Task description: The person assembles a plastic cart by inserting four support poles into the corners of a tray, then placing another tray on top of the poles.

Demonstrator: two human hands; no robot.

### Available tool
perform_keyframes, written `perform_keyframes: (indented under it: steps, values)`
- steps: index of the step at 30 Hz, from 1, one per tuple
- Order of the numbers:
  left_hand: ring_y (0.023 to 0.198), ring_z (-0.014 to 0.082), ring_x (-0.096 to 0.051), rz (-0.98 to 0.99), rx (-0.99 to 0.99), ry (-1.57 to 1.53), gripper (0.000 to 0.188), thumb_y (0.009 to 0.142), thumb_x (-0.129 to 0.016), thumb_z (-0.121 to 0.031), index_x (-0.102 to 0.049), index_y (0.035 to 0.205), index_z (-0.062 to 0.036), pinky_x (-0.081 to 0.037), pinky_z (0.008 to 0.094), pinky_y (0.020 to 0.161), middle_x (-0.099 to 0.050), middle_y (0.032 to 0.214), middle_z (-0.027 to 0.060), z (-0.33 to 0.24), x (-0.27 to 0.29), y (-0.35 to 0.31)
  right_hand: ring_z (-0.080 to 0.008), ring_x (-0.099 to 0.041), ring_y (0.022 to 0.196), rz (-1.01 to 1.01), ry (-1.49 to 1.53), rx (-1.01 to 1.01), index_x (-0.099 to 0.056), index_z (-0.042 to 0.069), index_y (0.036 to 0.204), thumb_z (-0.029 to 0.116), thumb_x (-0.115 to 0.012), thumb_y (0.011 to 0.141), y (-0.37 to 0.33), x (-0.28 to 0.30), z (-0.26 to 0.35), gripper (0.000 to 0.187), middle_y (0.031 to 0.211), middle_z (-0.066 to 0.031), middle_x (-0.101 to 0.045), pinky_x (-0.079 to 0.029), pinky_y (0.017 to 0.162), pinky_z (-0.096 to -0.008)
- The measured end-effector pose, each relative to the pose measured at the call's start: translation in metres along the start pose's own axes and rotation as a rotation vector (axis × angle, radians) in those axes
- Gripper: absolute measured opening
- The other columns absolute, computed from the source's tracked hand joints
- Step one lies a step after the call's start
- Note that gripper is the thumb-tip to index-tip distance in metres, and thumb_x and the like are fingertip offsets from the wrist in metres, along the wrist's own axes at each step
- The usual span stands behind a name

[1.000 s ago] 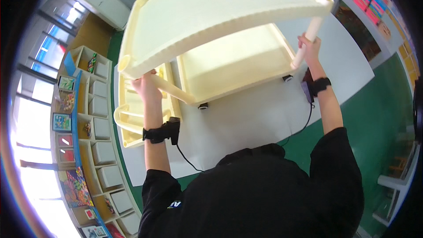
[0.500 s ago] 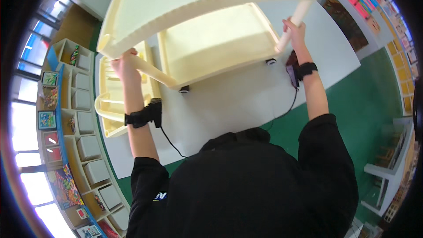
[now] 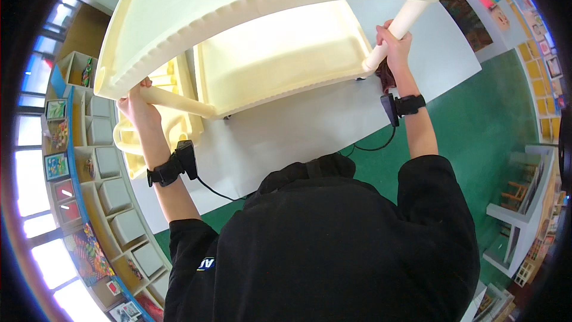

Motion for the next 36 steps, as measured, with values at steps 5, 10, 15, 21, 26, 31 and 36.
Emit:
perform_keyframes:
  steps: [5,10,15,21,26,31,36]
  values:
    - [0.059,0.0148,-0.050,-0.064,0.037,0.078,0.005,0.071,-0.053,0.004,-0.054,0.075,0.0017,-0.042,0.0260,0.057,-0.053,0.064,0.0074,0.008,-0.001,0.001,-0.0110,-0.046,0.045,-0.079,-0.038,0.014,-0.051,0.001,0.072,0.001,-0.062,0.065,0.013,0.013,-0.010,0.013,0.055,-0.0036,-0.049,-0.035,0.044,-0.0235]
    - [0.064,0.0140,-0.053,0.002,0.039,0.232,0.010,0.074,-0.057,-0.008,-0.057,0.082,-0.0003,-0.041,0.0254,0.057,-0.058,0.071,0.0073,0.015,0.017,-0.008,-0.0109,-0.045,0.048,-0.060,-0.057,0.020,-0.052,0.000,0.075,0.007,-0.062,0.067,0.018,0.003,-0.019,0.015,0.056,-0.0024,-0.047,-0.034,0.044,-0.0236]
    - [0.085,0.0123,-0.048,0.091,0.099,0.318,0.035,0.075,-0.059,-0.007,-0.044,0.107,-0.0063,-0.041,0.0246,0.071,-0.051,0.096,0.0030,0.012,0.018,-0.045,-0.0110,-0.044,0.048,-0.012,-0.071,0.035,-0.050,0.001,0.078,0.003,-0.059,0.070,0.019,0.012,-0.023,0.013,0.056,-0.0028,-0.046,-0.034,0.046,-0.0235]
    - [0.091,0.0123,-0.048,-0.014,0.348,0.605,0.024,0.077,-0.056,-0.013,-0.049,0.099,-0.0068,-0.038,0.0255,0.076,-0.052,0.098,0.0020,0.006,0.099,-0.112,-0.0114,-0.044,0.048,0.039,-0.061,0.073,-0.048,0.002,0.075,0.002,-0.059,0.072,0.018,0.005,-0.015,0.011,0.056,-0.0042,-0.047,-0.035,0.048,-0.0240]
    - [0.085,0.0112,-0.051,-0.043,0.493,0.620,0.021,0.078,-0.054,-0.018,-0.053,0.095,-0.0065,-0.039,0.0247,0.072,-0.055,0.094,0.0019,0.008,0.160,-0.147,-0.0111,-0.045,0.051,0.021,-0.140,0.052,-0.046,0.002,0.078,0.008,-0.059,0.074,0.022,0.008,-0.023,0.015,0.056,-0.0032,-0.046,-0.036,0.052,-0.0243]
    - [0.077,0.0121,-0.054,-0.033,0.548,0.570,0.018,0.079,-0.052,-0.018,-0.053,0.093,-0.0058,-0.041,0.0241,0.069,-0.057,0.087,0.0036,0.018,0.187,-0.153,-0.0168,-0.048,0.077,-0.121,-0.338,0.149,-0.047,0.000,0.088,0.015,-0.059,0.076,0.011,0.017,-0.009,0.023,0.081,-0.0097,-0.048,-0.039,0.066,-0.0311]
    - [0.075,0.0117,-0.055,-0.061,0.575,0.451,0.016,0.079,-0.052,-0.015,-0.054,0.091,-0.0039,-0.040,0.0235,0.067,-0.057,0.082,0.0039,0.038,0.229,-0.153,-0.0177,-0.042,0.086,-0.493,-0.606,0.452,-0.042,-0.002,0.104,0.015,-0.054,0.079,-0.087,-0.001,0.048,0.032,0.096,-0.0095,-0.040,-0.038,0.071,-0.0308]
Point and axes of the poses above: each hand's wrist, its own y-axis towards the middle knuckle, its own x-axis out of the back of the hand, z = x × y, the point moved 9 cm from there along y, towards the middle knuckle
